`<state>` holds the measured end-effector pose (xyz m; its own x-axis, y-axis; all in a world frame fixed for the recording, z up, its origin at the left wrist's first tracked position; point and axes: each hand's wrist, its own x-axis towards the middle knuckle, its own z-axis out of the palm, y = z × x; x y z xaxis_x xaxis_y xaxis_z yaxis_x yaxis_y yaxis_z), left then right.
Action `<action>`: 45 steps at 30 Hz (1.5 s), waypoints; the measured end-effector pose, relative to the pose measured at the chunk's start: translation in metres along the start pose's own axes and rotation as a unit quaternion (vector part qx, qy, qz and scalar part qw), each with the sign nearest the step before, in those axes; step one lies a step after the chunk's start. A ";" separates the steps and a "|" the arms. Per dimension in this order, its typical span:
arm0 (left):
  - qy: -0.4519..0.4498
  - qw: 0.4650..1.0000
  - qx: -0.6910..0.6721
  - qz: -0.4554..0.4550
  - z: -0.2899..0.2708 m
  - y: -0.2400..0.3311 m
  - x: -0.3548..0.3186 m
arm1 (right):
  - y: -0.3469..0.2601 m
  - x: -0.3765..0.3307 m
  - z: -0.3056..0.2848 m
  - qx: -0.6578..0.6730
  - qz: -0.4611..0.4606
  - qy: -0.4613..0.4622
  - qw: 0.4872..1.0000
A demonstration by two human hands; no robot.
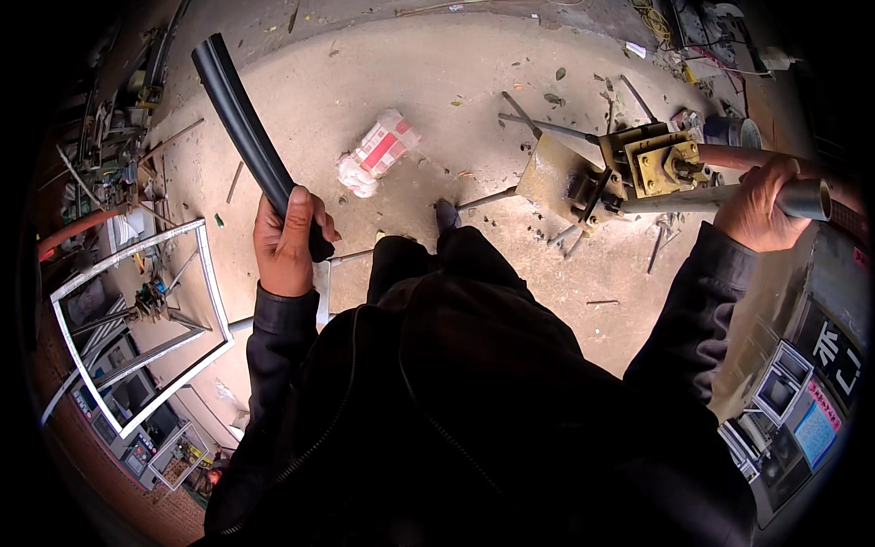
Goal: The person measures a window frame with a tape measure, then measures and marks a black profile. They cut the profile using a miter saw and inspect the cut piece. Finally, they place the cut profile into a bending machine.
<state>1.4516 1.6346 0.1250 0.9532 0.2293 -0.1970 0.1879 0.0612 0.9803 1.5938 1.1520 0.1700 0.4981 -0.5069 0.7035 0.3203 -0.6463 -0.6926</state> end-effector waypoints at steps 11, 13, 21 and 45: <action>-0.234 0.970 0.033 -0.057 0.030 -0.014 0.130 | -0.030 -0.003 0.023 0.024 0.062 0.077 0.995; -0.273 0.959 0.023 -0.070 0.033 -0.023 0.155 | -0.024 0.001 0.016 -0.001 0.054 0.078 0.996; -0.327 0.943 0.038 -0.059 0.014 -0.031 0.240 | -0.029 -0.008 0.015 -0.085 0.077 0.113 0.987; -0.513 0.858 -0.003 0.019 0.117 0.022 0.252 | -0.044 -0.013 0.049 -0.105 0.032 0.117 0.987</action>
<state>1.7235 1.5801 0.0986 0.6656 -0.7450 -0.0441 0.1531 0.0785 0.9851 1.6128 1.2155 0.1833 0.3046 -0.6525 0.6939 0.1084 -0.7000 -0.7058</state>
